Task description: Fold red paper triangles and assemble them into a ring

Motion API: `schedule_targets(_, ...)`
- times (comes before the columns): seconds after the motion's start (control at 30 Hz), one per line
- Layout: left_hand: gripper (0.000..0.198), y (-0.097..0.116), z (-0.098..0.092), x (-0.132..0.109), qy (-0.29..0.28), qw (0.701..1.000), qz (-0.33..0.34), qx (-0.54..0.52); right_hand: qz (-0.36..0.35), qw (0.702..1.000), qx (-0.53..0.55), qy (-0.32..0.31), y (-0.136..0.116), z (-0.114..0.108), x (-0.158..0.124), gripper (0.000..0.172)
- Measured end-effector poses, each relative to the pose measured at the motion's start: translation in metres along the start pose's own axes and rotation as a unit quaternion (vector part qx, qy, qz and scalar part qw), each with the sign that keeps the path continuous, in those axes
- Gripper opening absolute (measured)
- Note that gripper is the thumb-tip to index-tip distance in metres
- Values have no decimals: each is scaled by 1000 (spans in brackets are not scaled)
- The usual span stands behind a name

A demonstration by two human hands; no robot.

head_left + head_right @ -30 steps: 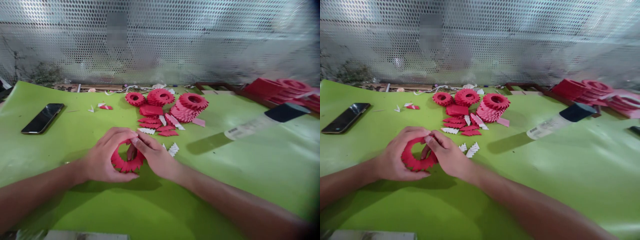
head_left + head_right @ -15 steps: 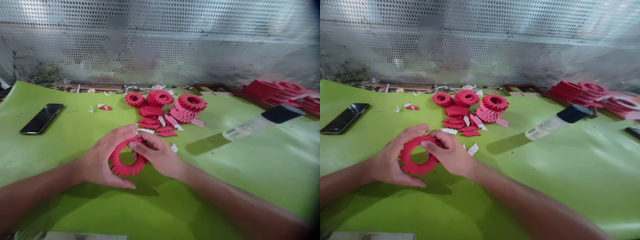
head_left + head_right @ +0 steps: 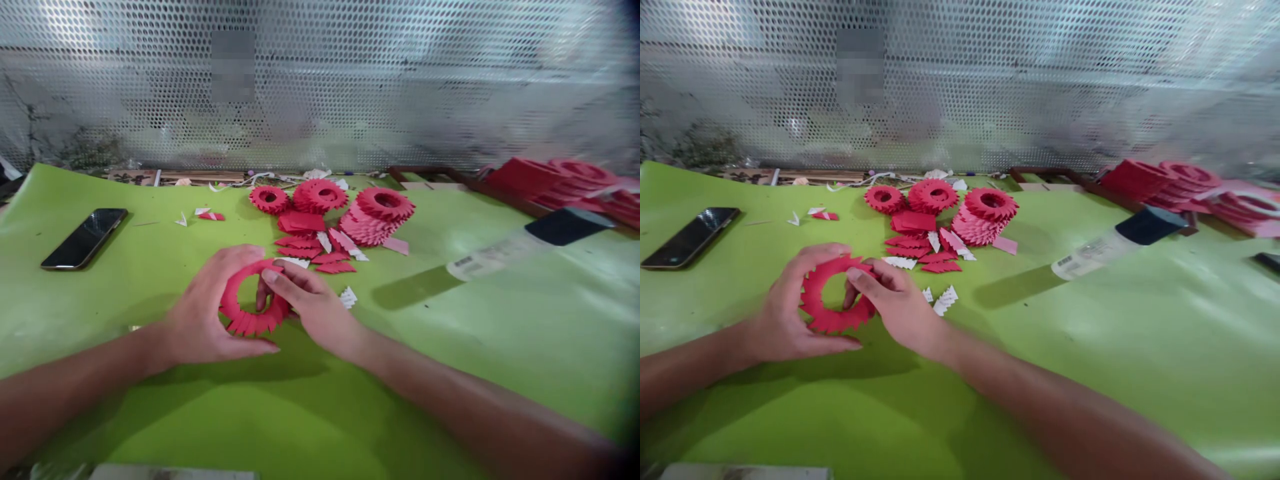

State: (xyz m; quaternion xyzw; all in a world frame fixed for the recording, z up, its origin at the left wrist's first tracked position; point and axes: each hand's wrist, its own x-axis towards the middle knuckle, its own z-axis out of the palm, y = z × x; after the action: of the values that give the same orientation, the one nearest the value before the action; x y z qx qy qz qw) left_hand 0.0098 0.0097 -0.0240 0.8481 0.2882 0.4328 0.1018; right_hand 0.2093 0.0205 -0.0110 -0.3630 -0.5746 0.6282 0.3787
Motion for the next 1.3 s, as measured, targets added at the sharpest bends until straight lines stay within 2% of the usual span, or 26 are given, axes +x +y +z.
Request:
schedule_targets(0.2, 117, -2, -7, 1, -59, 998, 16, -24, -9, 997, -71, -42, -6, -4, -5, 41)
schedule_targets(0.3, 112, 1, -4, 2, -100, 994, 8, -40, -6, 990, -130, -47, -5, -1, -7, 39)
schedule_targets(0.37, 105, 3, 0, 2, -90, 995, 17, -36, -10, 991, -126, -39, -4, 1, -7, 36)
schedule_targets(0.47, 98, 4, 6, 2, -39, 998, 38, -20, -20, 997, -65, -26, -2, 3, -5, 32)
schedule_targets(0.57, 93, 2, 6, 0, -3, 1000, 20, -7, -22, 999, -48, -1, -1, 2, -3, 36)
schedule_targets(0.63, 96, 0, 4, -1, -10, 1000, 11, -8, -21, 997, -75, 2, 0, 0, -3, 40)
schedule_targets(0.77, 108, -3, -2, -2, -26, 999, 32, -20, -13, 991, -132, -17, -1, -2, -5, 47)
schedule_targets(0.87, 115, -4, -4, 0, -57, 997, 37, -41, -13, 986, -161, -29, -1, -1, -6, 45)
schedule_targets(0.97, 113, -1, -2, 2, -80, 995, 44, -48, -14, 987, -160, -30, 2, 1, -5, 42)
schedule_targets(1.07, 100, 1, 1, 2, -63, 996, 44, -38, -9, 992, -122, -27, 3, 2, -4, 42)
schedule_targets(1.17, 91, -1, 4, 1, -11, 999, 47, -11, -13, 998, -67, -10, 2, 2, -2, 46)
schedule_targets(1.3, 103, -5, 3, 1, 23, 999, 49, 8, -39, 996, -76, 11, 1, 0, -1, 46)
